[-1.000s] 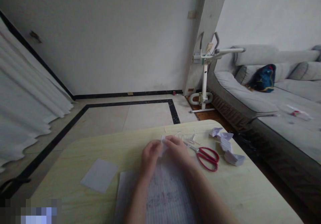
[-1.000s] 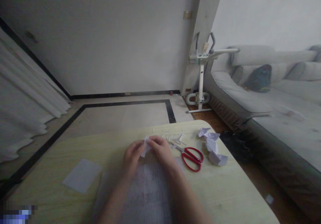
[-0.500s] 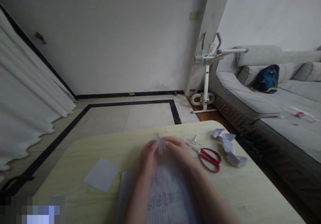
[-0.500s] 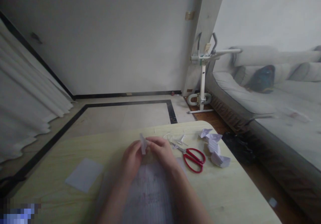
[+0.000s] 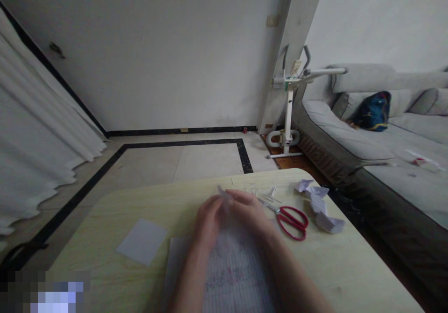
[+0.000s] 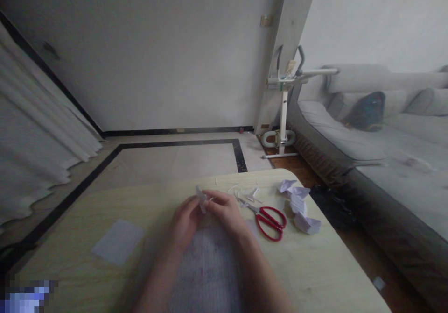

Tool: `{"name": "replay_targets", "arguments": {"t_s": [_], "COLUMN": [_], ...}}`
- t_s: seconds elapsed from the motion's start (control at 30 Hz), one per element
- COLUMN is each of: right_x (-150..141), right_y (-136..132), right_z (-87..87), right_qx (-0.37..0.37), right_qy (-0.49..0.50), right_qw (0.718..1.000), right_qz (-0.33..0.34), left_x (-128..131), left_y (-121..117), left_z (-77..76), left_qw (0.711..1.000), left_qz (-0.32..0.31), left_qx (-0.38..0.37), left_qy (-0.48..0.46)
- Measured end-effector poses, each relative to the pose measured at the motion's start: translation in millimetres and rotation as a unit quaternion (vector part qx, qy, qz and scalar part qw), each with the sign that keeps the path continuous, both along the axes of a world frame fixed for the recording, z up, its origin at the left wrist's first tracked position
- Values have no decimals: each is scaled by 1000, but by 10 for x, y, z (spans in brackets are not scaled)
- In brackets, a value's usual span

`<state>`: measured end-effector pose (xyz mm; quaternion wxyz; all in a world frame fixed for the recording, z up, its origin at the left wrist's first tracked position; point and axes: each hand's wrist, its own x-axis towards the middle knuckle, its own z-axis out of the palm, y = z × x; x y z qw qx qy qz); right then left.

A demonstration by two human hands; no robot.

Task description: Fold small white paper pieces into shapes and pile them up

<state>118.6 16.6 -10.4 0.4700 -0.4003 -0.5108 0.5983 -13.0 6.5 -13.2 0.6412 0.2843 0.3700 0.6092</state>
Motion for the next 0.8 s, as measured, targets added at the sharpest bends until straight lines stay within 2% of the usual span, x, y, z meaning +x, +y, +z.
{"name": "replay_targets", "arguments": {"t_s": [0.13,0.33,0.47,0.63,0.8], "right_x": [6,11,5,4,18], "right_y": [5,19,25,27,18], "right_z": [-7,-34,-35,-36,-39], "right_qx": [-5,-13,-7,-4,8], "right_qy": [14,30,38,13,4], "right_qw": [1000,999,999,999,1000], "right_qz": [5,-16,-19,-31,-15], "left_x": [-2,-1,-20,-48,-49], "left_y": [5,5,14,11,1], "left_z": [-4,-6,-32,-27,-12], "left_qw": [999,997,994,980,973], "left_qz": [-32,-59,-71,-115,-144], "left_qx": [-4,9,-17,-54,-52], "left_qy": [-42,-50,-81,-154,-172]}}
